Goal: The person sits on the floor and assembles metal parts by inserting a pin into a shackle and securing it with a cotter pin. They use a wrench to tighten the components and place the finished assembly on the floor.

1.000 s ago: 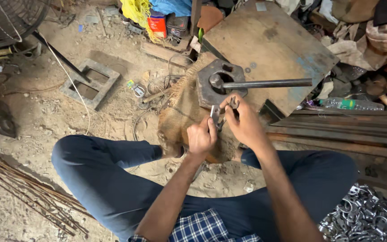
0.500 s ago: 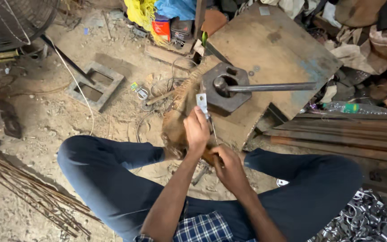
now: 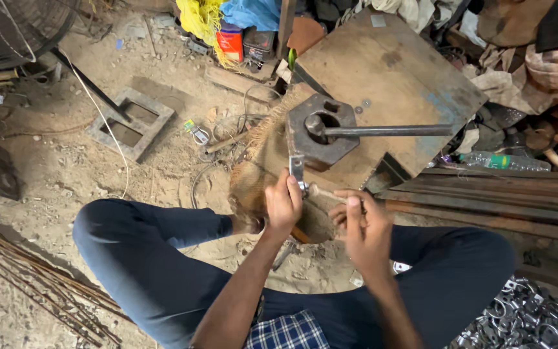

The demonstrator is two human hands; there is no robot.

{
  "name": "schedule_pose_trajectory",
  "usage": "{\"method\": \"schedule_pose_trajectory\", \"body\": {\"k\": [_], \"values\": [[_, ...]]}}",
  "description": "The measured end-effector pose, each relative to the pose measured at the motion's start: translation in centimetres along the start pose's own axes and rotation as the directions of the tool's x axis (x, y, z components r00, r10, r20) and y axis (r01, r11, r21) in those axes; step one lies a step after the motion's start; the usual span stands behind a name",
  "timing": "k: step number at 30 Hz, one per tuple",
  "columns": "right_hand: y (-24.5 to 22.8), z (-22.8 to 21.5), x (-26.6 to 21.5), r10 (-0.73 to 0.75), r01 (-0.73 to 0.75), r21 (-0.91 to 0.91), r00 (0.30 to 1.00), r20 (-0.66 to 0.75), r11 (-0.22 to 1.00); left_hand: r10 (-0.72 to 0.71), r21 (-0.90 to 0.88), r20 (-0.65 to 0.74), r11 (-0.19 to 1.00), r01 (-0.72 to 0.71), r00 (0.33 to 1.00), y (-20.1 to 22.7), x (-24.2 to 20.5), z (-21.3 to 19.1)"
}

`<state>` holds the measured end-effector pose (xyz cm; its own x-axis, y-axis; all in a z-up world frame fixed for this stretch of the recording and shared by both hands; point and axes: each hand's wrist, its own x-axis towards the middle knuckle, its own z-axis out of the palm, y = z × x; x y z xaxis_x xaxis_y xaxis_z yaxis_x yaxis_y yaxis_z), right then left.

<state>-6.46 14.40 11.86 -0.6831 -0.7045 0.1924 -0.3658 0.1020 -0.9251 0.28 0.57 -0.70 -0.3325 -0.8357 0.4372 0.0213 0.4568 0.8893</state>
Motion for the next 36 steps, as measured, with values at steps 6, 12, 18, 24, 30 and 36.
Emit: {"method": "schedule_pose_trajectory", "body": {"k": [6, 12, 18, 24, 30, 36], "values": [[-3.7, -0.8, 2.2, 0.027, -0.019, -0.155, 0.998, 0.050, 0.988, 0.058, 0.086, 0.056, 0.994, -0.063, 0.997, -1.7, -1.0, 0.7], [-4.2, 0.3, 3.9, -0.006, 0.040, -0.274, 0.992, 0.123, 0.961, 0.157, 0.126, 0.106, 0.977, -0.170, 0.982, -3.3, -1.6, 1.0], [-4.3, 1.1, 5.0, -0.006, 0.078, -0.370, 0.981, 0.192, 0.926, 0.180, 0.081, 0.091, 0.979, -0.187, 0.979, -2.3, -1.3, 0.8], [-2.1, 2.5, 2.8, -0.083, 0.144, -0.354, 0.979, 0.184, 0.924, -0.057, 0.072, -0.035, 0.996, 0.059, 0.998, -2.2, 0.2, 1.4], [2.2, 6.0, -2.6, -0.342, 0.380, -0.328, 0.924, 0.168, 0.865, -0.255, 0.037, -0.144, 0.964, 0.263, 0.956, -2.4, 1.7, 1.4], [3.7, 3.1, -1.8, -0.197, 0.264, -0.261, 0.946, 0.257, 0.928, -0.188, 0.015, -0.122, 0.981, 0.191, 0.975, -1.6, 1.0, 1.2]]}}
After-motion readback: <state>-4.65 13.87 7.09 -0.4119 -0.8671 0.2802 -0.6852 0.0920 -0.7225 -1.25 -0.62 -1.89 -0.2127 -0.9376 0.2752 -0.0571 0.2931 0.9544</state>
